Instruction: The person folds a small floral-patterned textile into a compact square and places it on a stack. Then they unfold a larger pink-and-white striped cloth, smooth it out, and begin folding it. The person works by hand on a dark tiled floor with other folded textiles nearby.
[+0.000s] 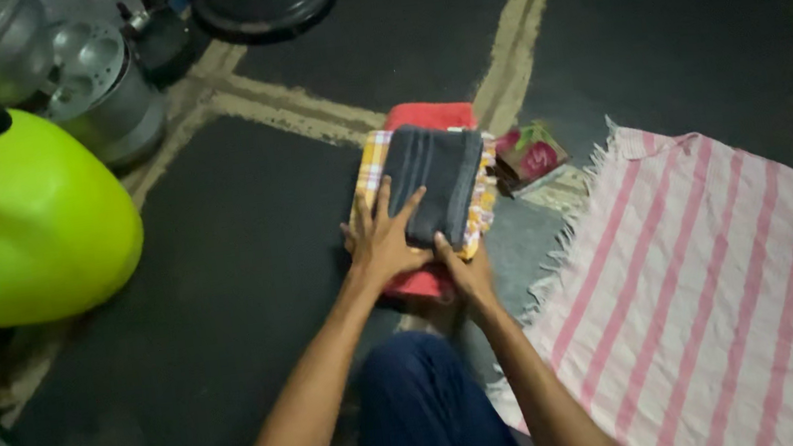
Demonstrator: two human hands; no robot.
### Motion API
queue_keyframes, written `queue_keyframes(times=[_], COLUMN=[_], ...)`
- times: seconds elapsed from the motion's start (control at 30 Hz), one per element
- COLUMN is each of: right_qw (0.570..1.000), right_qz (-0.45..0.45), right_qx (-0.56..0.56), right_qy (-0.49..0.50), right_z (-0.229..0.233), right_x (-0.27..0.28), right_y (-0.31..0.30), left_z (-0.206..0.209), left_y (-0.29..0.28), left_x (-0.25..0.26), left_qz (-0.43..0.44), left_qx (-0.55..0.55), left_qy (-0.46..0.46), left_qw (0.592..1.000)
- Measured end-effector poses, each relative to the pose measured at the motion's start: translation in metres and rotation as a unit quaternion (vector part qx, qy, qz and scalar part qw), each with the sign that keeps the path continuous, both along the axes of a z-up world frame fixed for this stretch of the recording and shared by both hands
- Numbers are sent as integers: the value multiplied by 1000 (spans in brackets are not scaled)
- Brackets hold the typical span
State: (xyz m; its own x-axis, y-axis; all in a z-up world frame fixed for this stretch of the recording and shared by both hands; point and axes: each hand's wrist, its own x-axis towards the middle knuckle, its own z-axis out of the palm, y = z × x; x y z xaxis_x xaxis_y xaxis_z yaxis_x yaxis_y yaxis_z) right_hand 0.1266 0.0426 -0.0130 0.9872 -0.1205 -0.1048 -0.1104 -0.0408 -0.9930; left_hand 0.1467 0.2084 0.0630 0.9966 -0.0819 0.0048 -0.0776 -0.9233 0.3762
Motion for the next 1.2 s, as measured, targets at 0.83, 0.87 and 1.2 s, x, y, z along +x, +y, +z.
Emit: queue_keyframes(times=[0.83,0.87,1.2], right_qw=[882,877,944], right_qz=[-238,-230,-270], right_qx=[-394,-407,-13], right_qy=[98,108,191], right_z=[-42,-42,-64], right_x=[184,188,227], right_y=[-166,-163,-151], left_z=[13,14,21], left_y=[57,57,51], left_x=[37,38,35], left_qz=[-14,-14,-17], left_qx=[161,163,166], left_qy=[67,77,97], left_qw=[985,984,981])
